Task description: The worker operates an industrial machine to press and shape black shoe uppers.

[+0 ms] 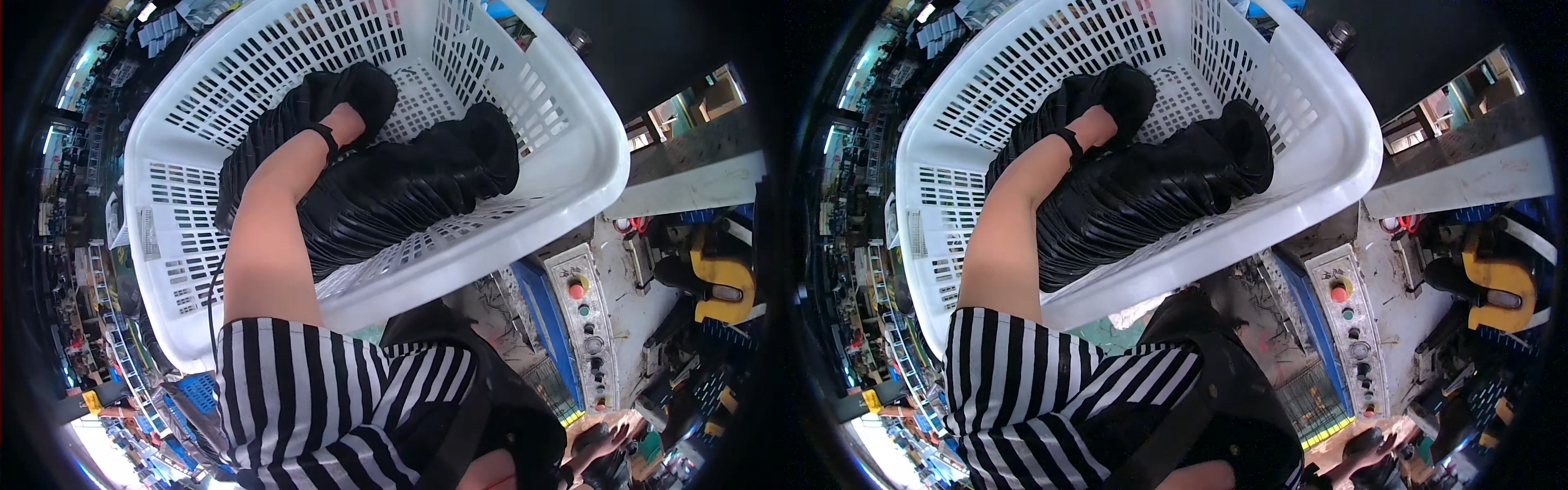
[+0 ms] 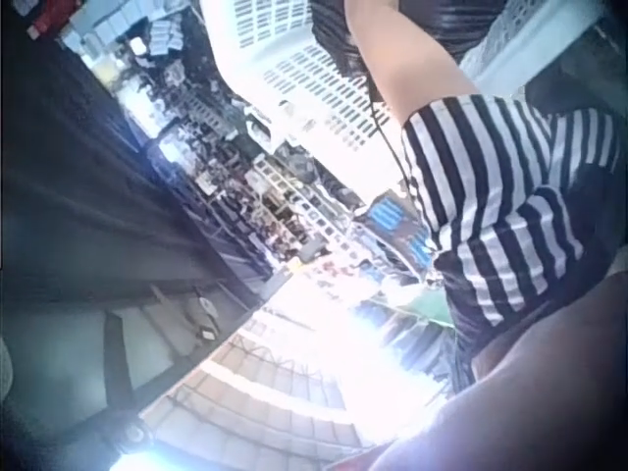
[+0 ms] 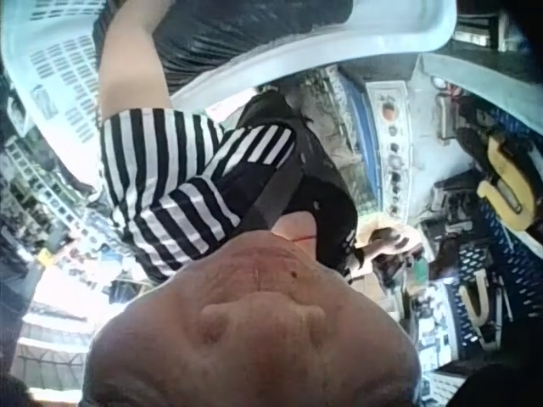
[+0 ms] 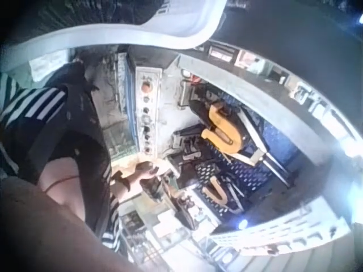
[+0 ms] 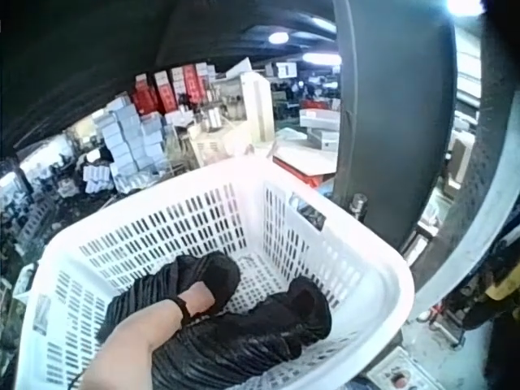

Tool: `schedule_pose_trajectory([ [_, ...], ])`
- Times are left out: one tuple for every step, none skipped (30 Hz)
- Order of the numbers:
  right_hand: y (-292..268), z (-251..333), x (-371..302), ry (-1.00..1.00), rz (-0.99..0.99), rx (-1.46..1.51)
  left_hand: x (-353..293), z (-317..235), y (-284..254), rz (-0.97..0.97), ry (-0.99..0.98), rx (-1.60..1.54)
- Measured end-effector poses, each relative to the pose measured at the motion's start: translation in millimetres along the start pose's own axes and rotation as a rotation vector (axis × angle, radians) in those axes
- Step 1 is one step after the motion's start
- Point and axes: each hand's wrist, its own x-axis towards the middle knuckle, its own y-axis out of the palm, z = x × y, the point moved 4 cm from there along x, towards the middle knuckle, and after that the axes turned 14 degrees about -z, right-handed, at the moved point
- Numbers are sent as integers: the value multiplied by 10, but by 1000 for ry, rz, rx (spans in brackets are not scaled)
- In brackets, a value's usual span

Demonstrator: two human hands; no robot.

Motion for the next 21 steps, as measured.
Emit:
schedule_pose_trajectory([
  [208, 438, -107, 71, 19, 71, -63, 88, 133, 33, -15, -5],
  [318, 779, -111, 18, 48, 60, -42, 141, 201, 52, -18, -11],
  [332, 966, -150, -26, 70, 45, 5, 185, 111, 49, -3, -12],
  [373, 901, -123, 5, 106, 85, 41, 301, -38, -19, -113, -228],
  [415, 1016, -127, 10, 101, 86, 35, 423, -232, -87, -230, -440],
  [516, 1148, -106, 77, 133, 183, -29, 545, -423, -202, -261, -661],
  [674, 1359, -63, 139, 169, 296, -88, 737, -547, -305, -218, -850],
  [776, 1648, -66, 156, 165, 365, -171, 814, -741, -431, -287, -1195],
  [867, 1978, -67, 172, 159, 437, -260, 885, -988, -580, -260, -1292],
  [863, 2441, -127, 183, 173, 484, -412, 832, -1445, -680, -203, -1308],
  [768, 2839, -224, 212, 153, 516, -477, 625, -2029, -772, -170, -1323],
  [752, 3154, -301, 141, 198, 596, -640, 404, -2581, -856, -88, -1306],
  [733, 3485, -352, 58, 239, 659, -777, 195, -3029, -778, 28, -1322],
  [740, 3739, -369, 9, 272, 683, -975, -40, -3400, -874, 152, -1309],
  [742, 3996, -412, -87, 339, 748, -1180, -285, -3709, -784, 191, -1283],
  [684, 4290, -498, -218, 387, 846, -1364, -538, -4017, -690, 242, -1251],
  [528, 4665, -593, -213, 433, 941, -1508, -800, -4295, -652, 337, -1177],
  [428, 4814, -583, -398, 381, 1103, -1585, -1092, -4436, -584, 338, -1345],
  [252, 4898, -535, -529, 340, 1150, -1649, -1431, -4676, -560, 525, -1255],
  [122, 4888, -498, -570, 307, 1187, -1747, -1828, -4881, -648, 701, -1124],
  [-6, 4836, -438, -617, 289, 1238, -1778, -2182, -4964, -609, 856, -1208],
])
